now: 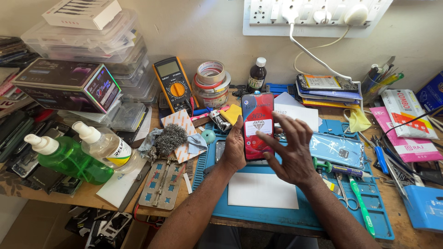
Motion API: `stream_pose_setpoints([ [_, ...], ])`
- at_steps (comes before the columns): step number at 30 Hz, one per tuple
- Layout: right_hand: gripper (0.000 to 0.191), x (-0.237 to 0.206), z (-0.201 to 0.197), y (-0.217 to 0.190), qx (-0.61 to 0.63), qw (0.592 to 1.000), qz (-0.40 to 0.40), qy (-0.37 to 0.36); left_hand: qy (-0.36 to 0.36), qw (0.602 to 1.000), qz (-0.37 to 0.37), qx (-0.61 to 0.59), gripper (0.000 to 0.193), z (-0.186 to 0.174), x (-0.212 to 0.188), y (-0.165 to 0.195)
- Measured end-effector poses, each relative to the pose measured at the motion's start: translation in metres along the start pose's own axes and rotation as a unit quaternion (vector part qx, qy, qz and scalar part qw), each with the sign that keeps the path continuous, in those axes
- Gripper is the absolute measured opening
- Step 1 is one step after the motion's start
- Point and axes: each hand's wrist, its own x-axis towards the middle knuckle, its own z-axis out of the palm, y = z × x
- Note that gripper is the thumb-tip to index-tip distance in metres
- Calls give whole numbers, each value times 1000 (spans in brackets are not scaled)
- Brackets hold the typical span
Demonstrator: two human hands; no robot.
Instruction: The person first powers on and taps a smartphone to test it, then opens the phone's back cover and uses a screwdriver to pry and loosen the battery inside the device, working on the repair mat.
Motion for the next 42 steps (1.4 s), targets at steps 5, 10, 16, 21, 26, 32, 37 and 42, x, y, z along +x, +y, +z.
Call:
stream_pose_setpoints([
  [5, 43, -3, -2, 10, 53, 996, 35, 56, -73, 997, -3, -16, 78, 18, -2, 7],
  [10, 39, -3, -4, 13, 59, 995, 55, 67, -100, 995, -1, -9, 79, 19, -2, 8],
  [16, 43, 4, -12, 8, 57, 992, 81, 75, -53, 998, -14, -20, 79, 20, 0, 6],
  [21, 51, 8, -16, 6, -3, 991, 96, 90, -71, 997, -25, 2, 80, 35, -4, 11],
  [26, 54, 4, -18, 14, -21, 989, 116, 93, -77, 995, -53, 18, 82, 40, -4, 10],
  [32, 54, 1, -19, 21, -22, 987, 136, 82, -96, 992, -85, 19, 84, 24, -2, 2],
  [37, 55, 2, -20, 23, -38, 988, 136, 70, -69, 992, -104, 20, 77, 15, 1, -7],
  [42, 51, 2, -21, 23, -48, 990, 114, 63, -37, 994, -97, 26, 68, 8, 2, -13],
])
